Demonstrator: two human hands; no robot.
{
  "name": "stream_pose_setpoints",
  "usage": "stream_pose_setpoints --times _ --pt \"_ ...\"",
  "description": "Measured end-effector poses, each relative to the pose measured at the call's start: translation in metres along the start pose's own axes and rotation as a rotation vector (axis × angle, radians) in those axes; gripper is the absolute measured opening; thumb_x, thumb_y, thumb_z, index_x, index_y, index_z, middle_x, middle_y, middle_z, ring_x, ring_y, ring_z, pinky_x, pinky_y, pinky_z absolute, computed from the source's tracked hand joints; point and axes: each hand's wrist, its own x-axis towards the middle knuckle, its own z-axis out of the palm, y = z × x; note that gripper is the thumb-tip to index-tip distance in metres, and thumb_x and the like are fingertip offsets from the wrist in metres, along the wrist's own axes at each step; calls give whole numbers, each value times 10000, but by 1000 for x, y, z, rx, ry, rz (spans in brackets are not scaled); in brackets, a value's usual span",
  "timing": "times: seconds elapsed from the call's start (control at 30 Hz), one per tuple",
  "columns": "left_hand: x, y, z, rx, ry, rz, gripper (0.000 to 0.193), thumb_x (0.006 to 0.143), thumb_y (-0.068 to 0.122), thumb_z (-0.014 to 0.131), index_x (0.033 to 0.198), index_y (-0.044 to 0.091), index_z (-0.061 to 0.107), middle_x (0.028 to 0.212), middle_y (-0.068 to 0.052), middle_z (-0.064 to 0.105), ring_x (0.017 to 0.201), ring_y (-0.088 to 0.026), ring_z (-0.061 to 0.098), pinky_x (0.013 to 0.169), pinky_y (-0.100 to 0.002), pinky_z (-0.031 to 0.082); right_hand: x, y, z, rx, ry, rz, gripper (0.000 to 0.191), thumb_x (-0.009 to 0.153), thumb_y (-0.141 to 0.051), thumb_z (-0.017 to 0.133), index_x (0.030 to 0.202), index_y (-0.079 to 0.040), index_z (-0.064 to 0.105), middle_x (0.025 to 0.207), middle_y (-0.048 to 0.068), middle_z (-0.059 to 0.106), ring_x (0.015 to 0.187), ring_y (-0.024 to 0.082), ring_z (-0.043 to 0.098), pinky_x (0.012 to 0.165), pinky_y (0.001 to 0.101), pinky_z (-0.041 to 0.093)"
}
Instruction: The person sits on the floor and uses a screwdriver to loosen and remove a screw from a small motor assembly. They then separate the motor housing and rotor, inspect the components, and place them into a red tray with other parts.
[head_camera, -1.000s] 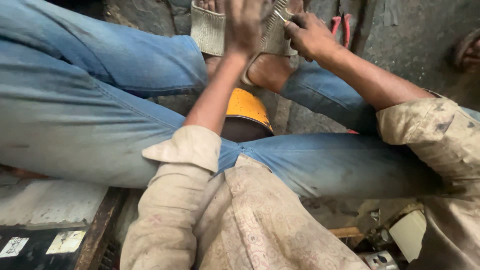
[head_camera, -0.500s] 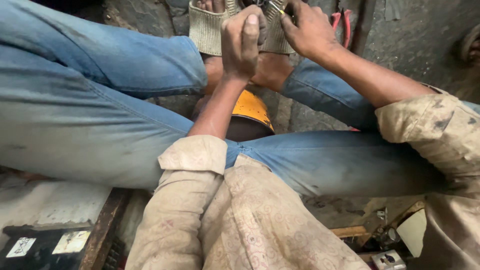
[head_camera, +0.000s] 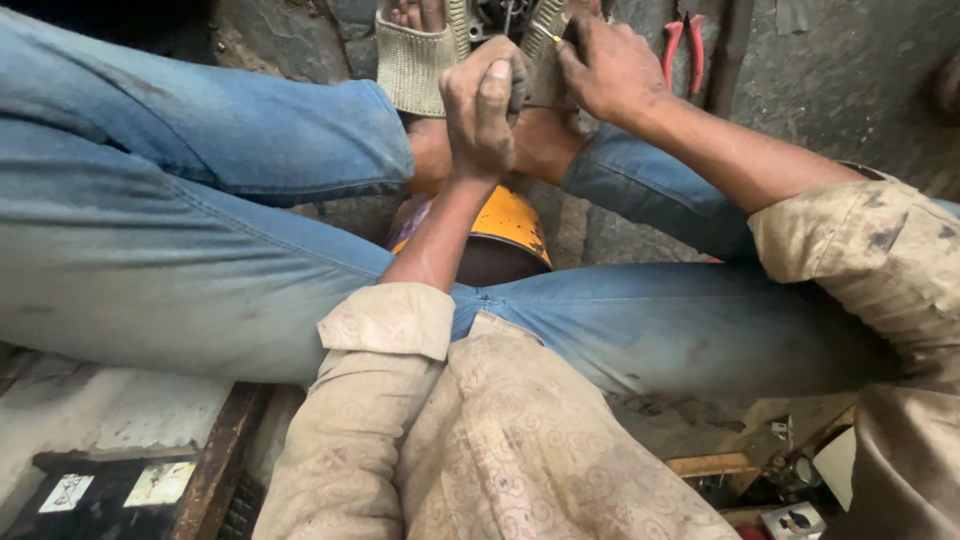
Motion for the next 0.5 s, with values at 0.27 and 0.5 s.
stream_pose_setpoints --times 0.27,0.5 --pt "9 -24 -5 156 -73 37 429 1045 332 393 802 8 537 707 -125 516 653 -303 566 659 -435 422 -1 -3 -2 2 42 -45 342 1056 -312 582 1239 -24 615 1058 310 675 971 541 613 863 625 467" --pt "33 -77 -8 873 135 209 239 1044 199 447 999 -1 570 928 -160 560 871 -340 592 847 -458 459 0 -6 -4 -52 32 -7 367 1058 -344 604 1217 -13 614 1051 331 660 968 543 610 858 620 472"
